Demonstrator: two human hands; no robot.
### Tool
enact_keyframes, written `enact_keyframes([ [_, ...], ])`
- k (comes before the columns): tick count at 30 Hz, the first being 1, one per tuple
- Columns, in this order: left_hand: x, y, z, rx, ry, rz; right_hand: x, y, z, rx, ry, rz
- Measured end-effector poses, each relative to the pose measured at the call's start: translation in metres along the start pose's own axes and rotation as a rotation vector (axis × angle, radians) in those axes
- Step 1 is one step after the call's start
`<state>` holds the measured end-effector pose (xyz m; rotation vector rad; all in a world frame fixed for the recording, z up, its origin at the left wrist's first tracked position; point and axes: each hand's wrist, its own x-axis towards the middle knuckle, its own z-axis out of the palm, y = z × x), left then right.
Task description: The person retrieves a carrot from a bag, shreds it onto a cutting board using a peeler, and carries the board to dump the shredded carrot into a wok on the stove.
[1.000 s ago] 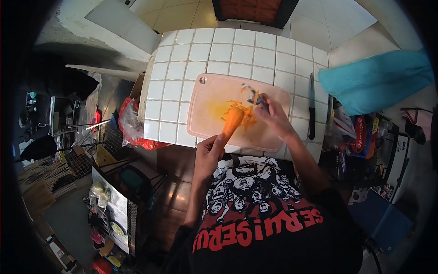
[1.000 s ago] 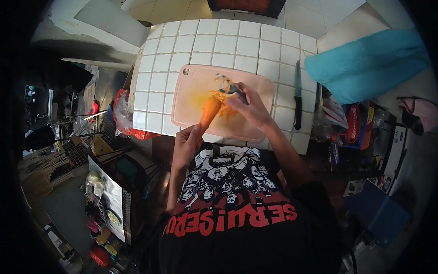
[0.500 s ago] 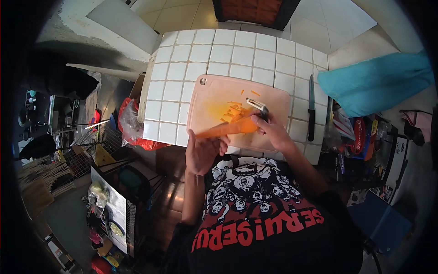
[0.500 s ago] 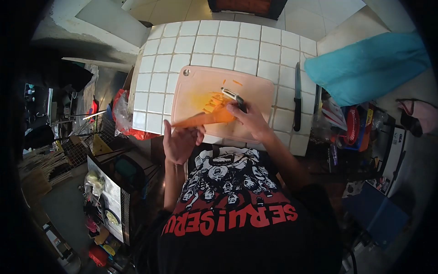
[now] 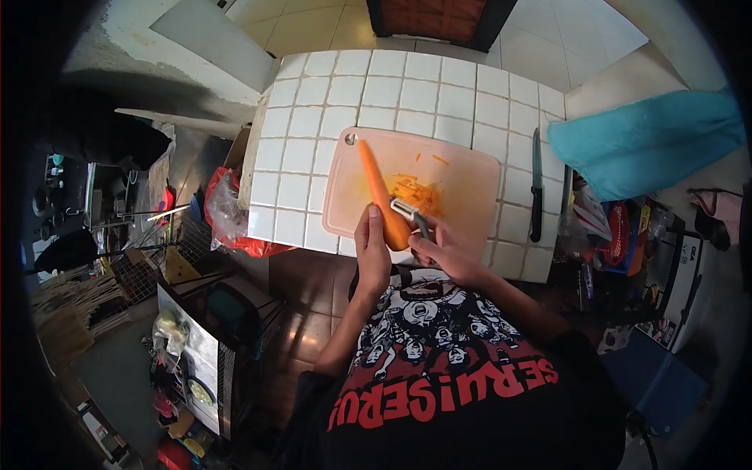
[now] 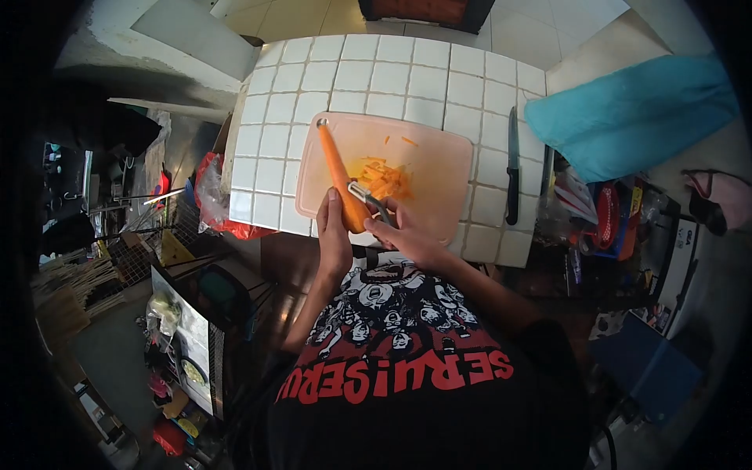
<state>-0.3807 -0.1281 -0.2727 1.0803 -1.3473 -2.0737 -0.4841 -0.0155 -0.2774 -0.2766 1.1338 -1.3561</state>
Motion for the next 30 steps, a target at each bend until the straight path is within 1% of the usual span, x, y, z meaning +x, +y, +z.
enact_keyframes([
  [1,0.000,0.000,-0.002,0.001,0.001,-0.001,0.000,0.001,-0.004,0.001,0.000,0.001],
  [3,0.001,0.000,-0.007,-0.096,0.086,-0.067,0.001,0.007,-0.019,-0.101,0.064,-0.116],
  [4,0.002,0.001,-0.008,-0.158,0.068,-0.101,0.005,0.010,-0.029,0.026,0.037,-0.131],
  [5,0.002,0.002,-0.011,-0.159,0.071,-0.101,0.005,0.008,-0.039,0.025,0.034,-0.128],
  [7,0.000,0.004,-0.019,-0.280,-0.021,-0.310,0.006,-0.008,-0.048,-0.245,0.096,-0.227],
  [8,-0.001,-0.005,-0.024,-0.301,-0.055,-0.328,0.012,-0.008,-0.043,-0.275,0.199,-0.351],
  [9,0.000,-0.008,-0.023,-0.301,-0.057,-0.329,0.013,-0.016,-0.044,-0.274,0.201,-0.351],
  [11,-0.001,-0.012,-0.018,-0.311,0.046,-0.367,0.007,-0.045,-0.042,-1.126,0.296,-0.686],
  [13,-0.001,-0.006,-0.011,-0.303,0.073,-0.384,0.009,-0.064,-0.032,-1.107,0.279,-0.684],
  [15,-0.002,-0.001,-0.009,-0.295,0.100,-0.400,0.013,-0.073,-0.030,-1.333,0.231,-0.813],
  [16,-0.004,0.000,-0.009,-0.281,0.082,-0.423,0.015,-0.076,-0.027,-1.334,0.232,-0.813],
  [18,-0.007,0.001,-0.010,-0.269,0.066,-0.441,0.020,-0.080,-0.023,-1.404,0.129,-0.817],
  [20,-0.009,-0.001,-0.012,-0.255,0.077,-0.464,0.022,-0.081,-0.021,-1.412,0.113,-0.824],
  [24,-0.013,0.004,-0.010,-0.200,0.078,-0.437,0.024,-0.080,-0.019,-1.412,0.083,-0.808],
  [27,-0.015,0.007,-0.007,-0.138,0.130,-0.423,0.028,-0.077,-0.023,-1.410,0.086,-0.819],
  [28,-0.015,0.005,-0.012,-0.138,0.068,-0.399,0.030,-0.078,-0.027,-1.410,0.091,-0.817],
  [29,-0.016,0.004,-0.015,-0.137,0.008,-0.374,0.034,-0.080,-0.033,-1.446,0.143,-0.870],
  [30,-0.018,0.004,-0.014,-0.135,0.007,-0.374,0.038,-0.082,-0.038,-1.479,0.193,-0.926],
])
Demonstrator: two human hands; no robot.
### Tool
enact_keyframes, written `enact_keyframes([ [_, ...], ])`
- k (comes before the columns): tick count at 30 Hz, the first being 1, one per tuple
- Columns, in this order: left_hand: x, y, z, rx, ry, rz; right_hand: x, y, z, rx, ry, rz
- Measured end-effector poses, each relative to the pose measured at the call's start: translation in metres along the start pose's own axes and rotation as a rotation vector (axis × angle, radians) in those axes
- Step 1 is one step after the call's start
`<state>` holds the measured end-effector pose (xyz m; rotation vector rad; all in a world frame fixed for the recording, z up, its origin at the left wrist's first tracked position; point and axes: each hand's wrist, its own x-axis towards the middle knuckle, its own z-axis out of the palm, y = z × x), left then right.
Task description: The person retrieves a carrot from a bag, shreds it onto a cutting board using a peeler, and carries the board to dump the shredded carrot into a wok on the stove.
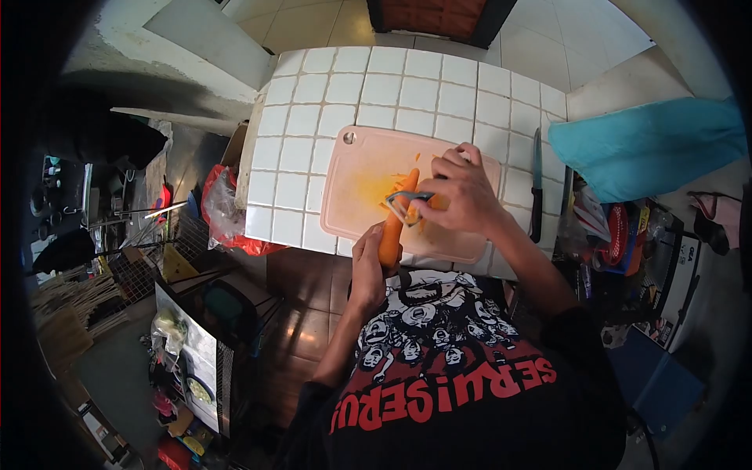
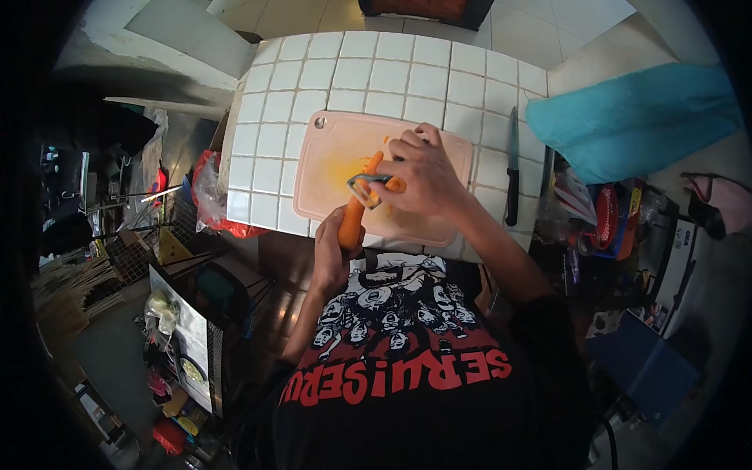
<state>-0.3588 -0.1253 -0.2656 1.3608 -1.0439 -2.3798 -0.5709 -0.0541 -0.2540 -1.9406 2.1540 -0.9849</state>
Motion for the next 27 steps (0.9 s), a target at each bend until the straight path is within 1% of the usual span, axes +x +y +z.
enact_keyframes([
  [2,-0.004,0.000,0.002,0.027,0.070,0.004,-0.002,0.014,0.003,-0.017,0.011,0.013],
  [6,-0.002,-0.003,-0.004,0.015,0.046,-0.024,-0.004,0.028,0.014,-0.033,0.004,0.026],
  [8,-0.002,-0.006,-0.008,0.003,0.100,-0.043,-0.004,0.036,0.018,-0.038,-0.010,0.023],
  [9,-0.004,-0.006,-0.010,0.003,0.103,-0.042,-0.006,0.044,0.017,-0.061,-0.010,0.071],
  [10,-0.006,-0.006,-0.014,0.002,0.088,-0.058,-0.006,0.050,0.017,-0.085,-0.009,0.119],
  [12,-0.010,-0.006,-0.024,0.002,0.072,-0.082,-0.006,0.056,0.018,-0.100,-0.032,0.122],
  [14,-0.013,-0.007,-0.031,-0.017,-0.015,-0.067,-0.011,0.058,0.019,-0.121,-0.060,0.129],
  [15,-0.013,-0.007,-0.031,-0.019,-0.015,-0.067,-0.011,0.059,0.020,-0.110,-0.023,0.135],
  [16,-0.013,-0.006,-0.030,-0.021,-0.006,-0.066,-0.008,0.058,0.022,-0.098,0.016,0.139],
  [18,-0.013,-0.005,-0.030,-0.021,0.011,-0.064,-0.004,0.044,0.020,-0.037,0.005,0.138],
  [20,-0.010,-0.006,-0.024,0.009,0.078,-0.058,-0.001,0.022,0.015,0.019,-0.009,0.144],
  [22,-0.008,-0.005,-0.017,0.023,0.102,-0.058,0.002,-0.001,0.014,0.143,-0.101,0.022],
  [24,-0.007,-0.006,-0.015,0.043,0.130,-0.054,0.003,-0.015,0.016,0.185,-0.118,0.012],
  [25,-0.006,-0.007,-0.015,0.082,0.127,-0.016,0.003,-0.018,0.017,0.228,-0.137,-0.001],
  [27,-0.007,-0.007,-0.016,0.120,0.127,0.024,0.003,-0.017,0.019,0.222,-0.106,-0.011],
])
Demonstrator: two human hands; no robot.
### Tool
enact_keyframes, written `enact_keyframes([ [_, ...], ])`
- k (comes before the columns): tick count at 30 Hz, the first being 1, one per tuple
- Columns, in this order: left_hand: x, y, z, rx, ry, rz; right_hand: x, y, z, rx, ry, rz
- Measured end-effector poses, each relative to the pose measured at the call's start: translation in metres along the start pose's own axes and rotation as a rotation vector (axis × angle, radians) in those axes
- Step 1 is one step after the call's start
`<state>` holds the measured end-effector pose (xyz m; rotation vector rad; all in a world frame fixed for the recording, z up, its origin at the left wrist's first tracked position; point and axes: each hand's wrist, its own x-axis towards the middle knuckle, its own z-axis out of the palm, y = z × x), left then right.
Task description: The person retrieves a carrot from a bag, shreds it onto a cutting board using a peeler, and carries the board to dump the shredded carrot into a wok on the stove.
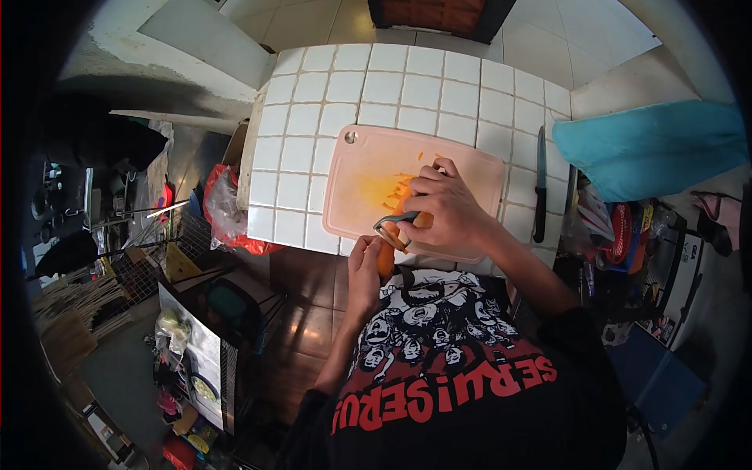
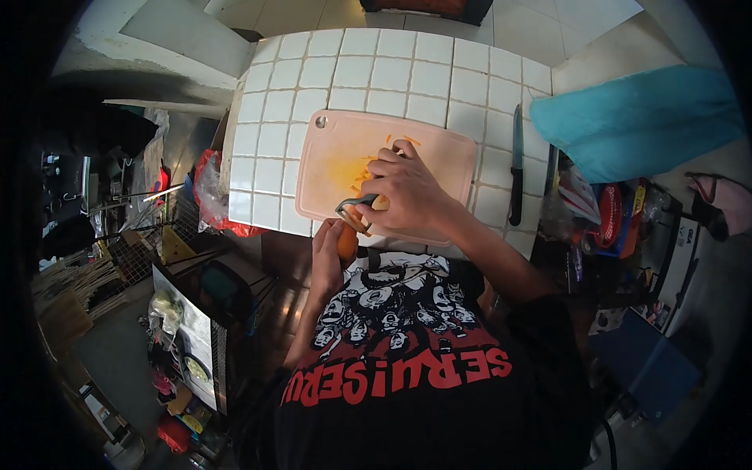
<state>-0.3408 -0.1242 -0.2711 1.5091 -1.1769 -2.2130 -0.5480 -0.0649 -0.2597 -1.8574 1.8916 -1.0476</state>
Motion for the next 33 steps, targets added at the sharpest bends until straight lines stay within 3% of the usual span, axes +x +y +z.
enact_keyframes([
  [5,-0.003,-0.003,-0.003,0.226,-0.005,0.188,-0.001,0.024,-0.004,-0.141,0.009,0.039],
  [15,-0.008,-0.008,-0.007,0.255,0.004,0.205,-0.010,0.072,-0.008,-0.336,0.026,0.135],
  [22,-0.006,-0.008,-0.008,0.274,0.046,0.254,-0.004,0.031,-0.017,-0.252,0.084,0.091],
  [26,-0.005,-0.003,0.003,0.233,0.046,0.277,0.001,-0.001,-0.007,-0.074,-0.006,-0.002],
  [33,-0.002,-0.004,0.001,0.252,0.007,0.297,0.000,0.014,-0.001,-0.124,-0.007,0.002],
])
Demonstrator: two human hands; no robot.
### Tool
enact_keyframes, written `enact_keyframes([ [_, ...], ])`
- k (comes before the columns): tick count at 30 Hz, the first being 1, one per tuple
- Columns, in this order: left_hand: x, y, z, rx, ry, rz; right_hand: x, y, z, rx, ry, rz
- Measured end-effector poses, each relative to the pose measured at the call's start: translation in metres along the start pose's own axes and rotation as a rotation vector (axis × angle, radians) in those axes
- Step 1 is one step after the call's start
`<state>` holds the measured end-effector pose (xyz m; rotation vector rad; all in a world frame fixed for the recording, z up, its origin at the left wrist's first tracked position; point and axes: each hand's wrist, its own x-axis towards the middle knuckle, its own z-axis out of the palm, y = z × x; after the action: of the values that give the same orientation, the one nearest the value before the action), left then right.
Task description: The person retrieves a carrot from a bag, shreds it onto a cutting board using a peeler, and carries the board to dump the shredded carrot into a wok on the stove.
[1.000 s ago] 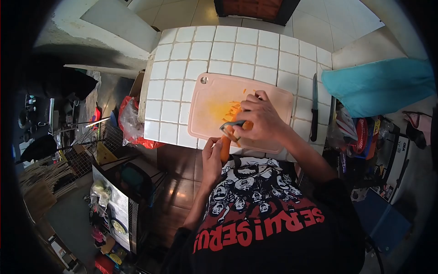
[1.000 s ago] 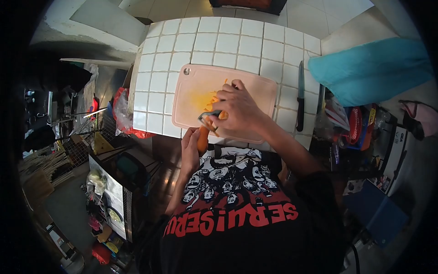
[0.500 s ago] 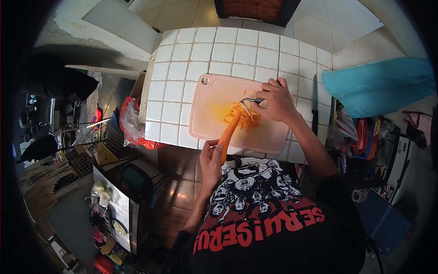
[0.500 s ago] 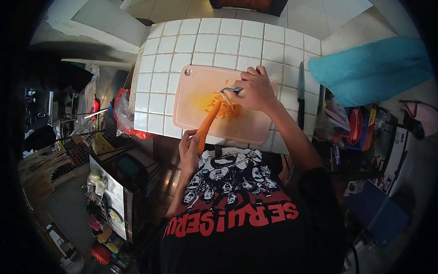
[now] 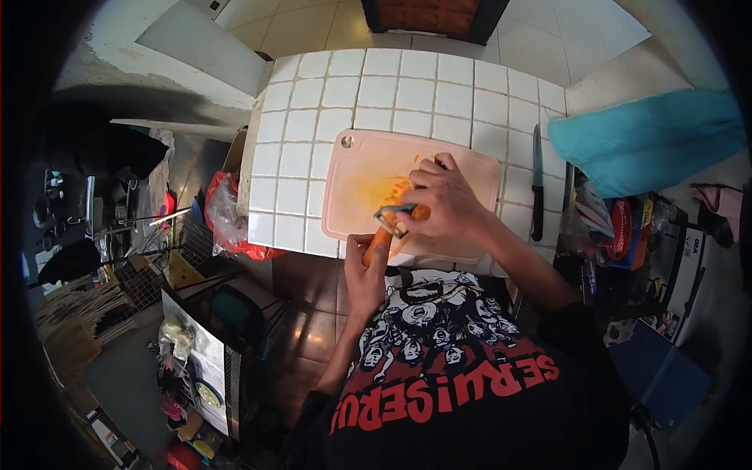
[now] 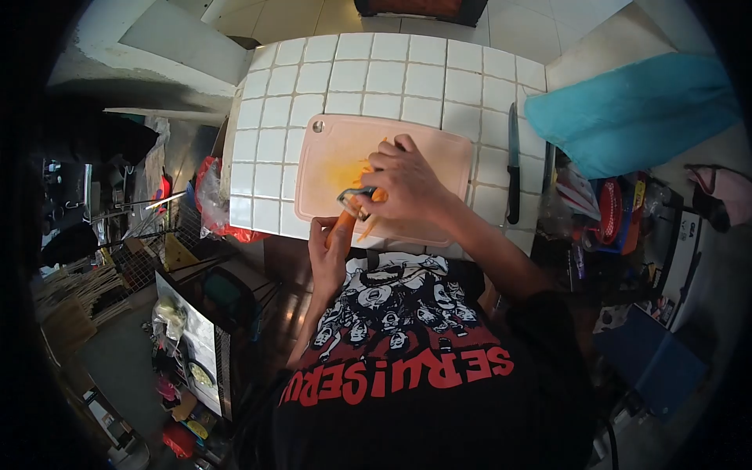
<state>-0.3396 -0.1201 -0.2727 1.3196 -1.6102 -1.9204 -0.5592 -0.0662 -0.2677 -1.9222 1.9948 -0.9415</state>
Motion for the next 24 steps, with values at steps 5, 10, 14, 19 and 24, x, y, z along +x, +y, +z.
enact_keyframes([
  [5,-0.003,0.002,-0.004,0.160,0.019,0.089,-0.009,0.044,0.006,-0.169,0.080,0.026],
  [10,-0.003,-0.001,-0.003,0.164,0.021,0.095,-0.012,0.058,-0.002,-0.293,0.037,0.119],
  [14,-0.001,-0.001,-0.002,0.265,0.069,0.174,-0.005,0.032,-0.014,-0.280,0.082,0.109],
  [19,-0.004,0.009,0.004,0.385,0.100,0.165,0.005,-0.013,-0.010,0.035,-0.020,-0.008],
  [24,-0.007,0.017,0.004,0.457,0.117,0.185,0.005,-0.006,-0.002,0.075,-0.022,-0.008],
])
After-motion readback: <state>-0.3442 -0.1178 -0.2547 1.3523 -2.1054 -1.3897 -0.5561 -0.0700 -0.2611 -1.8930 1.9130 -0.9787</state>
